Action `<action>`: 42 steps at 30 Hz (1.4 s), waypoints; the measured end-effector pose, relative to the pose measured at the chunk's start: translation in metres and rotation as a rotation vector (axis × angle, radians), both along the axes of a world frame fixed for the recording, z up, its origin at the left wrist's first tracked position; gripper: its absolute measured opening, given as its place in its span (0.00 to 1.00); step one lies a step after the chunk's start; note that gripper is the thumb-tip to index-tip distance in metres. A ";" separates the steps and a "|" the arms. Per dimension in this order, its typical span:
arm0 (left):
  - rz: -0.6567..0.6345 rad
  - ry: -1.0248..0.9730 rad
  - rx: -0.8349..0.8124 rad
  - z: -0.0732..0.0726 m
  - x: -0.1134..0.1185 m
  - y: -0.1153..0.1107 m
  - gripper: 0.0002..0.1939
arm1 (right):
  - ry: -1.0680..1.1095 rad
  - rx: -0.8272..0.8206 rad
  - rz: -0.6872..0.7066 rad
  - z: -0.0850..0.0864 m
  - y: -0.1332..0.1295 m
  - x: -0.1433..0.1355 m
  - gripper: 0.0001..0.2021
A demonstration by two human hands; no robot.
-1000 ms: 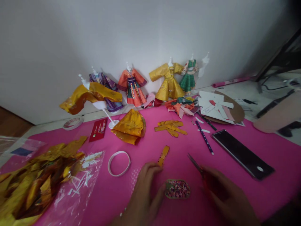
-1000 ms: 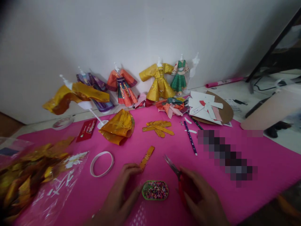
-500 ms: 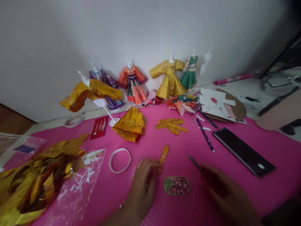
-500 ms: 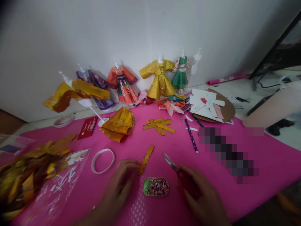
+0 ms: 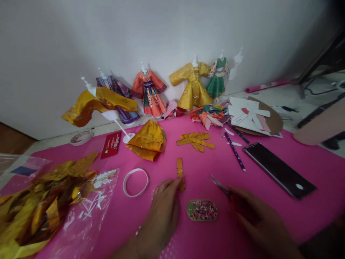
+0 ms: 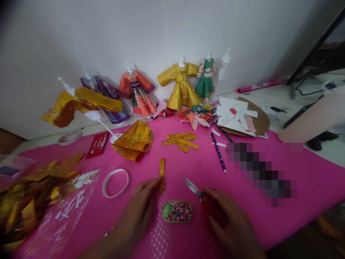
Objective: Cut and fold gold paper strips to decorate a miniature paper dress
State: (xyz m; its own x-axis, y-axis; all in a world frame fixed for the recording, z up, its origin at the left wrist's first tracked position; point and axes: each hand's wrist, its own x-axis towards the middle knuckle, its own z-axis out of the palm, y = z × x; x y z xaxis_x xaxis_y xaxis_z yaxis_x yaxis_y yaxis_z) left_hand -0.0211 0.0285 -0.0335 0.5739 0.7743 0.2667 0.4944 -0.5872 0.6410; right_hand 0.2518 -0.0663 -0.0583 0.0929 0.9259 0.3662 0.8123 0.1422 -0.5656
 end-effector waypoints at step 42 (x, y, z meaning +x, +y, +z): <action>-0.039 0.285 0.213 0.003 0.004 0.005 0.22 | 0.128 -0.078 -0.006 -0.007 -0.005 0.002 0.22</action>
